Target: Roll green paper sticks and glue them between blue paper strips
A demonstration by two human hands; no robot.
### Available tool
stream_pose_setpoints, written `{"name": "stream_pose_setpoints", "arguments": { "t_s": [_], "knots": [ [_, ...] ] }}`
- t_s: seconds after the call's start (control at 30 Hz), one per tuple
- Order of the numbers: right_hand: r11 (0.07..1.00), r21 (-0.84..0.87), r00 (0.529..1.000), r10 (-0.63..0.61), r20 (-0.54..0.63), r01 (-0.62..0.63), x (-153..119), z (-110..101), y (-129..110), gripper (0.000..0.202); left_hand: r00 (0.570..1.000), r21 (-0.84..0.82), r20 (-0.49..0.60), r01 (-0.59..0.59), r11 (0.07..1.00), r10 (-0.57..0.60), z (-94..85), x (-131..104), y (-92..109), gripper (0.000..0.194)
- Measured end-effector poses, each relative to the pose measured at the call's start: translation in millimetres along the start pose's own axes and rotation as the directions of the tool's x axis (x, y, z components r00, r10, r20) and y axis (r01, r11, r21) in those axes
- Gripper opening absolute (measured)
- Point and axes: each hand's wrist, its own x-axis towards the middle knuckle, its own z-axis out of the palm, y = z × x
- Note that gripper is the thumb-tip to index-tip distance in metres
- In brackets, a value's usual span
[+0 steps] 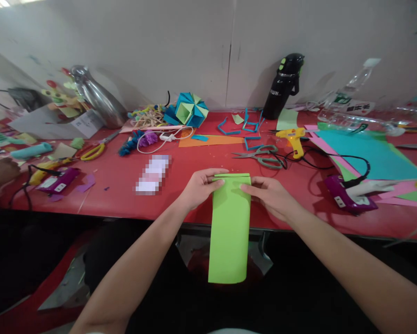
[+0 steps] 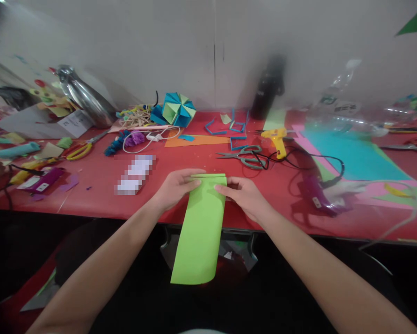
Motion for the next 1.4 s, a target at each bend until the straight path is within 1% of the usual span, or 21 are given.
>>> {"name": "stream_pose_setpoints", "arguments": {
  "t_s": [0.1,0.2,0.33,0.5,0.73,0.9,1.17,1.4],
  "knots": [
    [1.000,-0.014,1.000,0.000,0.007,0.000,1.1,-0.2,2.5,0.032,1.000,0.008,-0.018,-0.011,1.000,0.011,-0.4,0.8,-1.1,0.047],
    [1.000,-0.023,1.000,-0.003,0.014,0.003,2.5,-2.0,4.0,0.033,1.000,0.009,-0.014,-0.007,1.000,0.008,-1.0,1.3,-1.3,0.049],
    [1.000,-0.029,1.000,0.002,0.012,-0.002,2.7,-3.0,3.2,0.033,1.000,0.024,-0.024,0.002,1.000,-0.002,-1.1,1.7,-0.8,0.052],
    [1.000,-0.012,1.000,0.019,0.015,-0.019,2.3,-3.1,2.7,0.031,0.998,0.004,-0.062,-0.001,1.000,0.001,-1.7,2.7,-3.1,0.051],
    [0.999,-0.016,1.000,0.030,0.002,-0.030,2.0,-1.5,1.7,0.030,0.997,0.007,-0.078,0.010,1.000,-0.009,-2.2,2.7,-4.3,0.054],
    [0.999,-0.037,1.000,0.017,0.012,-0.016,3.0,-1.4,2.8,0.034,0.997,0.019,-0.071,0.018,1.000,-0.016,-2.4,2.3,-3.5,0.054],
    [0.998,-0.047,0.998,0.047,0.045,-0.045,4.1,-4.8,1.5,0.025,0.999,0.000,-0.037,0.027,1.000,-0.027,-3.8,2.6,-4.0,0.055],
    [0.999,-0.014,0.999,0.047,0.026,-0.047,3.6,-3.1,-0.3,0.027,0.999,0.004,-0.045,0.029,1.000,-0.029,-4.2,2.0,-3.3,0.054]
  ]
}}
